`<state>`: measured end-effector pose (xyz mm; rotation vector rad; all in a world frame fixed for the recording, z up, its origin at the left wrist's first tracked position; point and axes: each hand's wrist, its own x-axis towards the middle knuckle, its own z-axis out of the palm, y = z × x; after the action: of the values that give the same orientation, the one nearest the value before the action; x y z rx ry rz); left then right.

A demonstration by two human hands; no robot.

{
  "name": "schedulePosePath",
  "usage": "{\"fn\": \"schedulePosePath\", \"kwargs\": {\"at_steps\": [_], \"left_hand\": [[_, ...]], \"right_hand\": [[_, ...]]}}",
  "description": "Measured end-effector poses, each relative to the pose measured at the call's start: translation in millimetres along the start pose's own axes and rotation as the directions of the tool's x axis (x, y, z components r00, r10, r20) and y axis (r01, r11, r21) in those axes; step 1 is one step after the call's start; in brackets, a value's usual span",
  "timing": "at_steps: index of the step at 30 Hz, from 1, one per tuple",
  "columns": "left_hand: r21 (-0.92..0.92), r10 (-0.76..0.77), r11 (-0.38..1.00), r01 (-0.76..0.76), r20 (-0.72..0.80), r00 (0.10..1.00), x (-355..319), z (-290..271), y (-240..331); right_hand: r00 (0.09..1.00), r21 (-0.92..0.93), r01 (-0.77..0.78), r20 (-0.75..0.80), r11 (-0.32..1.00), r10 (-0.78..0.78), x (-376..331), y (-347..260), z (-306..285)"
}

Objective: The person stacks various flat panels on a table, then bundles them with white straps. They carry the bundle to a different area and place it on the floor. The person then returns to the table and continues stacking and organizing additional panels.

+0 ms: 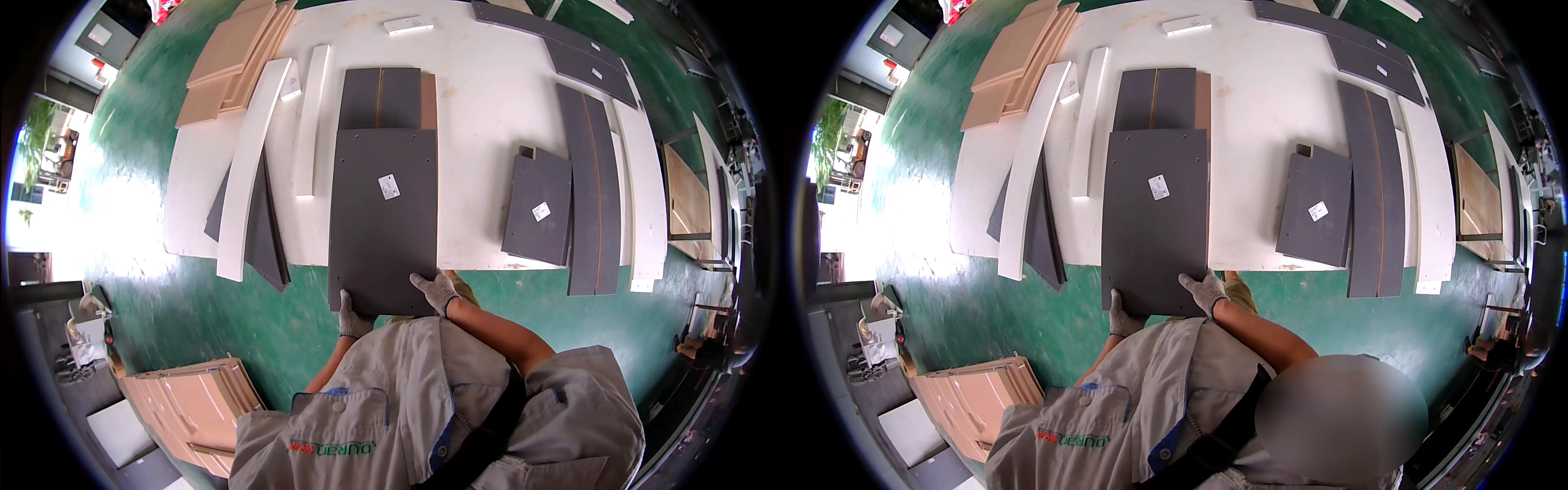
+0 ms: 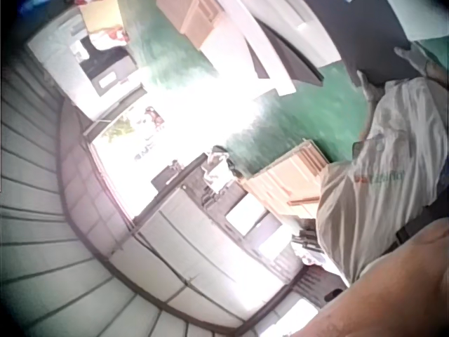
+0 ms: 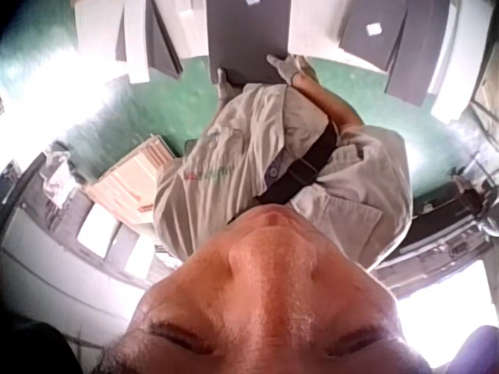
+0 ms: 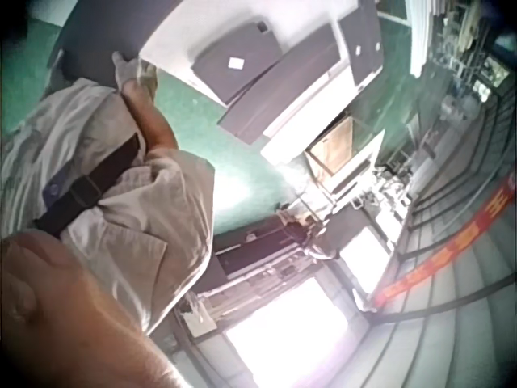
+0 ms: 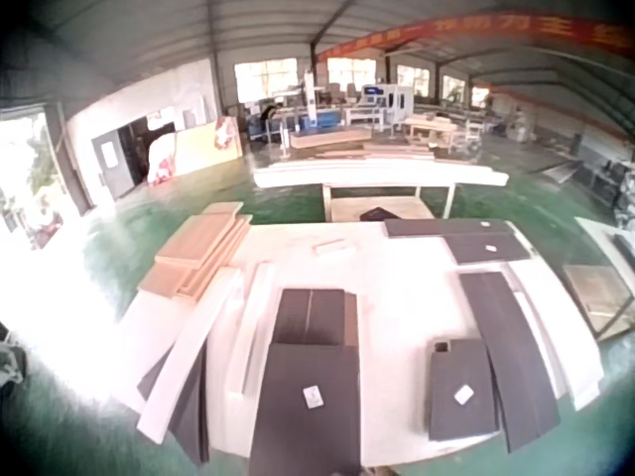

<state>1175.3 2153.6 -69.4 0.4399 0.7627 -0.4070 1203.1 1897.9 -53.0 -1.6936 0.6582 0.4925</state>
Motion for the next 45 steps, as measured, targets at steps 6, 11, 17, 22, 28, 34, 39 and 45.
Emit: {"fn": "schedulePosePath", "kwargs": {"at_steps": [6,11,17,22,28,34,39,45], "left_hand": [[0.975,0.811,0.168,-0.147,-0.052,0.582,0,0,29],[0.991,0.502,-0.08,-0.106,0.132,0.855,2,26,72],[0.846,0.501,-0.527,-0.078,0.383,0.776,-14,41,33],[0.954,0.593,-0.3,-0.008,0.193,0.782,5,42,38],[0.991,0.598,-0.13,-0.018,0.093,0.796,34,3,65],[0.992,0.56,0.052,-0.117,0.068,0.826,23,0,5],[0.961,0.498,0.254,-0.105,-0.038,0.866,-4,24,-60],[0.552,0.07,0.833,0.035,-0.167,0.983,-8,41,-94]], "right_hand": [[0.998,0.052,0.046,0.05,0.998,-0.049,19,35,-2],[0.997,0.044,0.067,0.027,0.997,-0.068,-6,-2,-14],[1.0,0.218,-0.015,0.02,0.976,0.011,16,33,-32],[0.997,0.191,-0.044,0.074,0.981,0.03,11,25,-45],[0.983,-0.117,-0.059,0.168,0.991,0.079,26,31,-33],[0.997,0.056,-0.062,0.053,0.997,0.059,41,32,-56],[0.973,-0.251,-0.13,0.155,0.959,0.173,22,1,-137],[0.985,-0.092,-0.017,0.168,0.996,0.033,-3,66,-180]]}}
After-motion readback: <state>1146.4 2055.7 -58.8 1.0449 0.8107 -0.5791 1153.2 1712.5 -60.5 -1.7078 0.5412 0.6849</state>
